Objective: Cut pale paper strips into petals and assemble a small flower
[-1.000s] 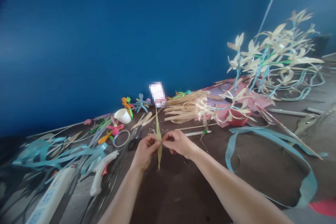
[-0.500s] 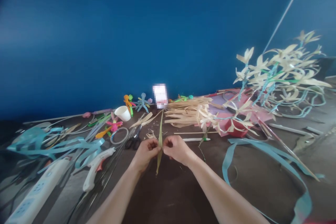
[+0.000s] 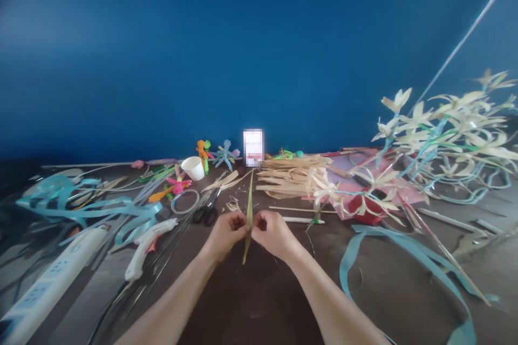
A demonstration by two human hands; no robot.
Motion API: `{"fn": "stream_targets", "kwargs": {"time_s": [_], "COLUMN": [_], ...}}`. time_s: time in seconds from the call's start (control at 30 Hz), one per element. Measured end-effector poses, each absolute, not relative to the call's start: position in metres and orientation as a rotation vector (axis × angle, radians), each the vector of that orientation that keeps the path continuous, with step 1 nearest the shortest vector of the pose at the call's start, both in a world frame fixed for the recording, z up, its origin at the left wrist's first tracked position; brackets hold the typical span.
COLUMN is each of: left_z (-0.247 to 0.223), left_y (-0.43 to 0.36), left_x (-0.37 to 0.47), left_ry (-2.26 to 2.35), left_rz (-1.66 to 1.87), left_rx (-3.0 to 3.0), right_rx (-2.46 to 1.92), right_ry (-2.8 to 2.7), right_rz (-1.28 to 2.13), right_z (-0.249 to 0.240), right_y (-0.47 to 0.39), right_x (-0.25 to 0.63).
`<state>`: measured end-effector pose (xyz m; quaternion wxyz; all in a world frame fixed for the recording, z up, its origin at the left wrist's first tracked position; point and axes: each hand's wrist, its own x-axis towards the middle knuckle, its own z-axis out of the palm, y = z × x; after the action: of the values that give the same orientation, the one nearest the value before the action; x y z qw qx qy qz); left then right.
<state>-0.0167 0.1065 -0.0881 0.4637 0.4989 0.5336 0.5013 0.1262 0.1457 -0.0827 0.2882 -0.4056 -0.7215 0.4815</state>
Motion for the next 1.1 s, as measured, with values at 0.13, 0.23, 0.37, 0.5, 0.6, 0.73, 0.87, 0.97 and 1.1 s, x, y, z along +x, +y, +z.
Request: {"fn": "stream_targets", "kwargs": {"time_s": [0.13,0.23,0.37,0.5,0.6,0.73,0.87,0.97,1.1], "left_z": [-0.089,-0.089,-0.086,-0.084,-0.083,-0.087,-0.094,-0.093,-0.08], "left_y": [0.106,0.104,0.101,0.101,0.102,0.106,0.112,0.118,0.121], "left_x": [-0.015,-0.013,-0.009,-0.008,-0.01,-0.013,-0.02,-0.033,-0.065], "left_ry": [1.369,1.438,1.496,1.45,1.462,1.47,1.501,1.538,1.596], "left_rz": [1.212,1.224,1.253,1.251,1.29,1.355,1.43,1.515,1.735], "left_rx": [1.308,1.368,1.401,1.36,1.335,1.247,1.111,0.938,0.637], "right_rx": [-1.105,-1.149,-1.163,-1.166,-1.132,-0.972,-0.5,-0.291,-0.239], "right_ry": [-2.019,-2.038,-2.035,-1.975,-1.89,-1.649,-1.399,-1.258,-1.172], "right_rz": [1.114,1.019,1.046,1.151,1.287,1.661,2.116,2.266,2.289], "right_z": [-0.078,-0.078,-0.082,-0.086,-0.085,-0.079,-0.069,-0.063,-0.064], "right_y": [0.144,0.143,0.143,0.143,0.14,0.137,0.142,0.149,0.158], "right_x": [0.126,0.126,0.125,0.122,0.118,0.12,0.135,0.148,0.163]}}
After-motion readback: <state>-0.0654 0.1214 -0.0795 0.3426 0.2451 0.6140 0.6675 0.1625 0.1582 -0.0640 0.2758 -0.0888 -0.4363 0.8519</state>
